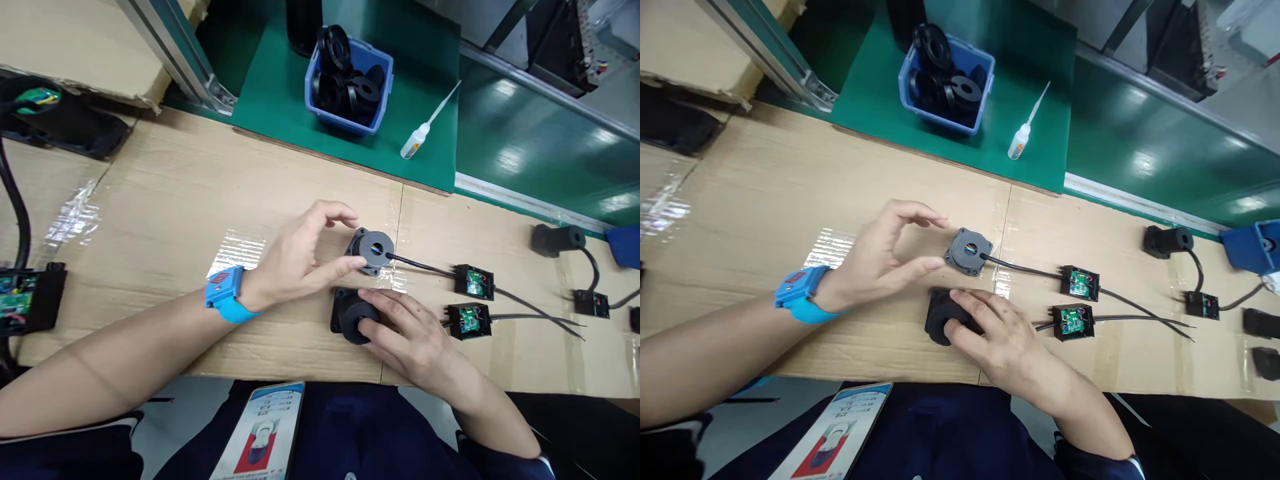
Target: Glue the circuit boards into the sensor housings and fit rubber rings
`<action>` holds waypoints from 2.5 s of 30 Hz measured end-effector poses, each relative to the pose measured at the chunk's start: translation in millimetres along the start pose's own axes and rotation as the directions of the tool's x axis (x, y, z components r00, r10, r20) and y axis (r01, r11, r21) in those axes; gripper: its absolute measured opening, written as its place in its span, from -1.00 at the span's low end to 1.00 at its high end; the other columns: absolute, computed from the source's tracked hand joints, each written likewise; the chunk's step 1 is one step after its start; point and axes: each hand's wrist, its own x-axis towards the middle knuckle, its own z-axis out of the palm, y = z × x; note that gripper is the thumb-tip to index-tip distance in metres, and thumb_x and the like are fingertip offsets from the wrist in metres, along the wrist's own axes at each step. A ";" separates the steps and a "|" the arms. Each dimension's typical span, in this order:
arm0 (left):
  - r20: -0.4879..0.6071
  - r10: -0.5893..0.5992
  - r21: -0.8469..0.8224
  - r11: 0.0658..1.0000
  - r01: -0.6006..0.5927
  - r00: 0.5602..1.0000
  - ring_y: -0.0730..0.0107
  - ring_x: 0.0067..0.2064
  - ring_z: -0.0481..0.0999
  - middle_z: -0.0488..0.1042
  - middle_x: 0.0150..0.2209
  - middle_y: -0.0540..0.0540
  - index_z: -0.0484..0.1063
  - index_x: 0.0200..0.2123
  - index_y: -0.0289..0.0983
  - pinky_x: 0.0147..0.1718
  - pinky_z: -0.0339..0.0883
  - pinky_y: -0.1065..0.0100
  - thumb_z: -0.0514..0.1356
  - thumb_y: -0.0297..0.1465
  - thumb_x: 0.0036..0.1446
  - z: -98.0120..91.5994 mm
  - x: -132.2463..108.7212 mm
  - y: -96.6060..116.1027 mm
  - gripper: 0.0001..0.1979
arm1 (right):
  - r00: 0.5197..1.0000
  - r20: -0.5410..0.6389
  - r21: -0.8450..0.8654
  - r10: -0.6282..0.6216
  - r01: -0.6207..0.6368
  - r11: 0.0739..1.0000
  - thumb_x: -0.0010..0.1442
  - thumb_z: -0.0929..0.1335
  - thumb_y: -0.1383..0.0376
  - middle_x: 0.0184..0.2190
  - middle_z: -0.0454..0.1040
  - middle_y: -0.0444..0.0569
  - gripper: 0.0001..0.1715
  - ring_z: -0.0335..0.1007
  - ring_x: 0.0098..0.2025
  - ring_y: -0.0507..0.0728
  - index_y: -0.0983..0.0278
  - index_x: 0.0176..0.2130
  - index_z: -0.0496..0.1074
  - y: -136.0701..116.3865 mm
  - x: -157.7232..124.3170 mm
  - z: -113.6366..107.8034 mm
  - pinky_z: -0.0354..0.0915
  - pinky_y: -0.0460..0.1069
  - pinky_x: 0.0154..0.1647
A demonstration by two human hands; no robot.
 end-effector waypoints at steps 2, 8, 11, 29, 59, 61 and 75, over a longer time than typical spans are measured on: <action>-0.105 0.006 -0.049 0.999 -0.012 0.994 0.27 0.00 0.53 0.47 -0.04 -0.08 0.26 0.09 -0.20 0.02 0.43 0.16 0.26 -0.19 0.27 -4.4 -7.1 1.3 -0.59 | 0.998 -0.018 0.121 0.057 -0.054 0.991 0.31 0.42 0.33 0.17 0.46 0.22 -0.77 0.46 0.18 0.22 0.26 -0.02 0.43 0.1 -0.2 0.6 0.49 0.12 0.13; -0.001 -0.061 -0.262 0.963 0.058 0.998 0.20 -0.02 0.56 0.48 -0.02 -0.09 0.23 0.13 -0.04 -0.07 0.48 0.12 0.21 -0.11 0.30 -4.6 -14.2 5.8 -0.60 | 0.951 -0.134 0.515 0.278 -0.172 0.839 0.19 0.51 0.11 -0.08 0.58 0.08 -0.63 0.57 0.04 0.17 0.23 -0.14 0.37 2.6 -0.3 -2.2 0.51 0.02 0.03; 0.159 -0.022 -0.318 0.945 0.073 0.987 0.21 -0.08 0.59 0.45 0.06 -0.13 0.22 0.18 -0.04 -0.13 0.53 0.14 0.22 -0.11 0.29 -3.7 -15.7 12.7 -0.55 | 0.934 -0.089 0.561 0.347 -0.240 0.792 0.16 0.53 0.11 -0.10 0.58 0.04 -0.59 0.57 0.02 0.16 0.22 -0.14 0.37 2.9 -1.9 -6.2 0.50 0.00 0.01; 0.600 0.082 0.130 0.971 -0.199 0.796 0.16 0.06 0.57 0.47 0.13 -0.15 0.38 0.17 -0.09 -0.02 0.54 0.19 0.25 -0.22 0.29 -12.2 -16.1 22.2 -0.60 | 0.960 -0.151 0.275 0.234 -0.186 0.943 0.31 0.43 0.22 -0.12 0.58 -0.01 -0.71 0.54 -0.06 0.12 0.25 -0.02 0.38 9.8 -8.5 -5.8 0.48 0.03 -0.01; 0.548 -0.012 0.457 0.841 -0.288 0.836 -0.37 0.37 0.23 0.12 0.41 -0.47 -0.37 0.49 -0.22 0.24 0.20 -0.39 0.15 0.11 0.22 9.8 -24.8 -25.5 0.05 | 0.955 0.031 0.525 0.296 -0.268 0.808 0.27 0.45 0.21 -0.34 0.47 -0.15 -0.83 0.39 -0.43 -0.05 0.27 -0.29 0.49 59.2 -14.2 -37.9 0.32 -0.12 -0.36; 0.566 0.007 0.445 0.839 -0.313 0.824 -0.33 0.38 0.22 0.10 0.41 -0.45 -0.32 0.49 -0.20 0.26 0.19 -0.37 0.13 0.12 0.23 21.3 -8.9 -35.3 0.01 | 0.929 0.006 0.489 0.371 -0.326 0.809 0.24 0.46 0.24 -0.38 0.45 -0.18 -0.83 0.34 -0.48 -0.07 0.28 -0.33 0.47 57.8 -18.3 -42.5 0.28 -0.13 -0.40; 0.774 0.025 0.290 0.874 -0.389 0.633 -0.16 0.50 -0.18 -0.08 0.49 -0.31 -0.17 0.48 -0.26 0.41 -0.13 -0.21 0.06 0.11 0.28 140.1 126.8 -42.9 -0.09 | 0.475 -0.166 0.163 0.864 -0.851 0.499 -0.17 0.57 -0.23 0.37 0.23 0.19 0.31 0.10 0.41 0.46 0.13 0.38 0.16 76.5 -225.9 -70.7 0.08 0.36 0.38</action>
